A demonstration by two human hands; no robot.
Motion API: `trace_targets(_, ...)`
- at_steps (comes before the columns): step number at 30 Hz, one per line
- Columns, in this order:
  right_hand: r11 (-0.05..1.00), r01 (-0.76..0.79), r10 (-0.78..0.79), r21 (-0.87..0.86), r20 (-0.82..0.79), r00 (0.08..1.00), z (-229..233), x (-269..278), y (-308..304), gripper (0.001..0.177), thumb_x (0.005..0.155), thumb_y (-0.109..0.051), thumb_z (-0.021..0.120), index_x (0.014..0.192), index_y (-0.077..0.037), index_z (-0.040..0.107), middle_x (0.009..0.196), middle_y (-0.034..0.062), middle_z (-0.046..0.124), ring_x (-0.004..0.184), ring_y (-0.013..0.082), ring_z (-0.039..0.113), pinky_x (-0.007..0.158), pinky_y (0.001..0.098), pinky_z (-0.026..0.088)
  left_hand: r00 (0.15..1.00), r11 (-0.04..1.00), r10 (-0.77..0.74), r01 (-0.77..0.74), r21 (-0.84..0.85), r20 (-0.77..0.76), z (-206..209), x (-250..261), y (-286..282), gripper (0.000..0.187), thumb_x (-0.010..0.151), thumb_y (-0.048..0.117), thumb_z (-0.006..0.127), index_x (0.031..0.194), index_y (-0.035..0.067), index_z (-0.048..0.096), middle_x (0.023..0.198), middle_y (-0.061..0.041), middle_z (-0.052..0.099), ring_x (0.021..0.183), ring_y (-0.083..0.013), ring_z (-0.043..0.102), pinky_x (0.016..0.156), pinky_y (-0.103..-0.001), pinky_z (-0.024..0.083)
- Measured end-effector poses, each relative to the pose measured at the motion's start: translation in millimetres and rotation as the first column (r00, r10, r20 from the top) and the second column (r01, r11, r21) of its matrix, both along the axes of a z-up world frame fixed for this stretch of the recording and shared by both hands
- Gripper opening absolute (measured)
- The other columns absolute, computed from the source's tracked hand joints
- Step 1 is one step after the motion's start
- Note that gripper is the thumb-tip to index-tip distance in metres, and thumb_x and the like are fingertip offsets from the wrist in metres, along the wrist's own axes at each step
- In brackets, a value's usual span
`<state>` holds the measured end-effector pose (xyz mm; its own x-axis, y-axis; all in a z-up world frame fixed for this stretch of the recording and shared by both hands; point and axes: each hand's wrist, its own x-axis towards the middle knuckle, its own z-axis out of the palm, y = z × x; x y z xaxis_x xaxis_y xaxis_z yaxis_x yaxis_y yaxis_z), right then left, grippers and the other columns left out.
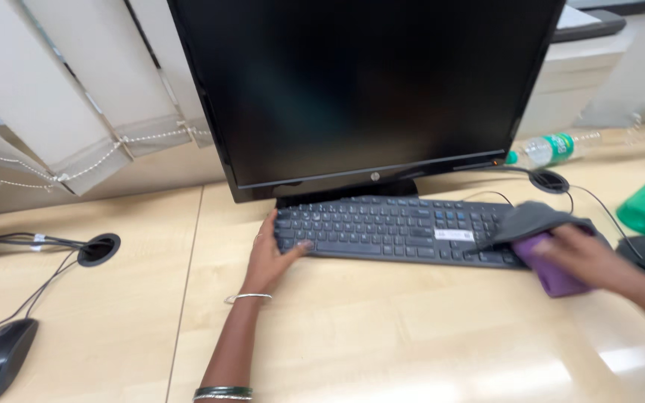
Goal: The person wipes a computer keyboard, a monitor, and the desk surface using a cloth.
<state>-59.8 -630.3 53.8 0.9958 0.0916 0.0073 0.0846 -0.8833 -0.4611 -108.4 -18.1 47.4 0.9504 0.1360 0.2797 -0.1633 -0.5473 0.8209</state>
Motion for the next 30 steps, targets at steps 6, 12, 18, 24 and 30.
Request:
trace_targets(6,0.951,-0.089,0.162,-0.297,0.233,0.959,12,-31,81,0.078,0.074,-0.047,0.080,0.135,-0.006,0.053,0.114,0.0240,0.065,0.110,0.0401,0.062,0.094,0.0467,0.050,0.972,0.953,0.231,-0.217,0.212,-0.041,12,-28,-28,0.100,0.056,0.038,0.097,0.142,0.011,0.055,0.156,-0.015,0.040,0.134,-0.0328,0.050,0.113,-0.039,0.043)
trace_targets(12,0.994,-0.021,0.073,-0.110,0.494,0.867,-8,34,121,0.053,0.083,-0.036,0.080,0.120,-0.002,0.062,0.105,0.0223,0.066,0.104,0.0405,0.062,0.091,0.0501,0.049,0.903,0.890,0.413,-0.374,0.262,-0.116,27,-23,-36,0.095,0.052,0.039,0.095,0.138,0.017,0.062,0.152,-0.010,0.044,0.129,-0.0260,0.056,0.112,-0.036,0.047)
trace_targets(18,0.991,0.026,0.051,-0.134,0.542,0.839,-42,39,124,0.042,0.088,-0.024,0.080,0.119,-0.001,0.064,0.103,0.0239,0.065,0.100,0.0430,0.059,0.089,0.0517,0.048,0.889,0.887,0.433,-0.391,0.248,-0.147,29,-25,-39,0.094,0.051,0.040,0.096,0.137,0.017,0.063,0.147,-0.008,0.048,0.119,-0.0232,0.062,0.106,-0.031,0.050)
trace_targets(24,0.946,0.092,0.041,-0.311,0.396,0.917,-59,-32,235,0.025,0.099,-0.006,0.057,0.121,-0.011,0.069,0.094,0.0185,0.068,0.090,0.0371,0.065,0.080,0.0544,0.049,0.895,0.882,0.428,-0.383,0.276,-0.125,22,-24,-37,0.093,0.054,0.041,0.095,0.138,0.018,0.063,0.146,-0.011,0.051,0.117,-0.0245,0.064,0.106,-0.033,0.052)
trace_targets(30,0.933,-0.345,0.360,-0.104,0.317,0.878,-13,-172,364,0.033,0.089,-0.008,0.058,0.116,-0.019,0.074,0.087,0.0110,0.071,0.087,0.0332,0.066,0.076,0.0533,0.045,0.946,0.925,0.287,-0.314,0.212,0.148,-15,-27,-13,0.062,0.076,0.020,0.089,0.134,0.012,0.069,0.148,-0.026,0.041,0.130,-0.0419,0.047,0.107,-0.042,0.042)
